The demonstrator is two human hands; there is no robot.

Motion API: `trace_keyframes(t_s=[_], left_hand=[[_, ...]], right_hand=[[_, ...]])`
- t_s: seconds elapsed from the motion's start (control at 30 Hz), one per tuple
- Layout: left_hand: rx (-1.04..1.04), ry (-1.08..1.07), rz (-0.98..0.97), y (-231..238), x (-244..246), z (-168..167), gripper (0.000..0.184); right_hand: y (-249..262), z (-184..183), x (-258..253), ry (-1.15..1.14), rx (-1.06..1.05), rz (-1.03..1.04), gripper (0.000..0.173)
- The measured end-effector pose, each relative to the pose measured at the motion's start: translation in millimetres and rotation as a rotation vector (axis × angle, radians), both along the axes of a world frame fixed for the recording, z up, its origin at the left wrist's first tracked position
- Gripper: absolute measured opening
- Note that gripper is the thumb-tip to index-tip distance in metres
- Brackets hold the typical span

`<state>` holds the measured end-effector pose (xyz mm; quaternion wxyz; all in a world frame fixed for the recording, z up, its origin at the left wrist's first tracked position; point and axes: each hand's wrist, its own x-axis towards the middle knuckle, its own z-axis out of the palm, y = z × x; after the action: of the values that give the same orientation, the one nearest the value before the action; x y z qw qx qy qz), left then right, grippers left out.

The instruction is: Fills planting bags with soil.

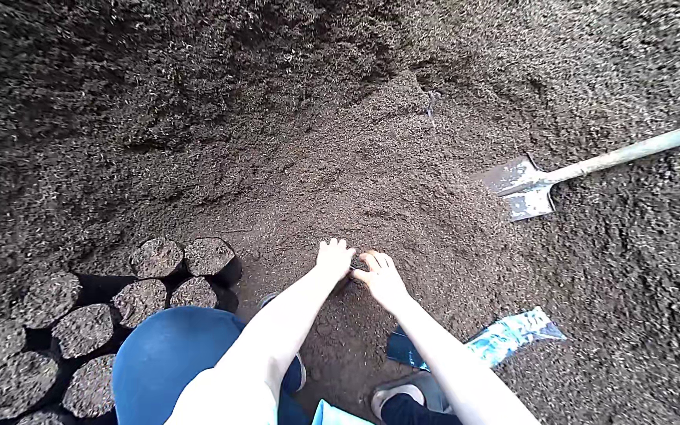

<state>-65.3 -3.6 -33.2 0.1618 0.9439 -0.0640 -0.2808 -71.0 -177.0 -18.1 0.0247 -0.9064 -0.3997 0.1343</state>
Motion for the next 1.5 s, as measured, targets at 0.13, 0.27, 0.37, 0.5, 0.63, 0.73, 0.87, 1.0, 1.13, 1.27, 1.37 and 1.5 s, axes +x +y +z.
trace_keyframes(t_s=[0.13, 0.27, 0.37, 0.5, 0.63, 0.73, 0.87, 1.0, 1.13, 1.27, 1.37, 1.5], left_hand=[[-0.136, -0.076, -0.137, 17, -3, -12, 0.035], [-0.312, -0.08, -0.162, 30, -19, -9, 0.034], [-0.402, -0.089, -0.146, 25, -31, -16, 0.033], [-0.418, -0.021, -0.129, 9, -51, -8, 0.034], [-0.388, 0.061, -0.159, -18, -72, -2, 0.039], [-0.397, 0.052, -0.196, -25, -72, -7, 0.041], [-0.414, 0.038, -0.125, -19, -61, -11, 0.038], [-0.506, -0.054, 0.059, 15, -32, -8, 0.036], [-0.516, -0.176, 0.235, 48, -3, -2, 0.026], [-0.412, -0.217, 0.313, 45, 5, -14, 0.024], [-0.373, -0.159, 0.281, 38, 8, -7, 0.021], [-0.222, 0.121, 0.029, 34, 17, 4, 0.037]], right_hand=[[-13, 12, -13, -0.027, -0.003, -0.064, 0.033], [10, 15, -58, 0.0, 0.305, -0.075, 0.025], [46, 23, -82, 0.394, 0.0, -0.263, 0.052], [35, -19, -92, 0.39, -0.127, -0.228, 0.092], [18, -45, -107, 0.383, -0.182, -0.174, 0.083], [18, -55, -109, 0.372, -0.207, -0.163, 0.069], [30, -68, -95, 0.345, -0.231, -0.15, 0.061], [47, -41, -45, 0.469, -0.206, -0.099, 0.071], [35, 0, -3, 0.41, 0.026, -0.007, 0.051], [-16, -48, 5, 0.431, 0.558, -0.613, 0.04], [-31, -105, -3, 0.903, 0.967, -1.448, 0.057], [-13, -151, 5, 1.298, 1.657, -1.814, 0.08]])
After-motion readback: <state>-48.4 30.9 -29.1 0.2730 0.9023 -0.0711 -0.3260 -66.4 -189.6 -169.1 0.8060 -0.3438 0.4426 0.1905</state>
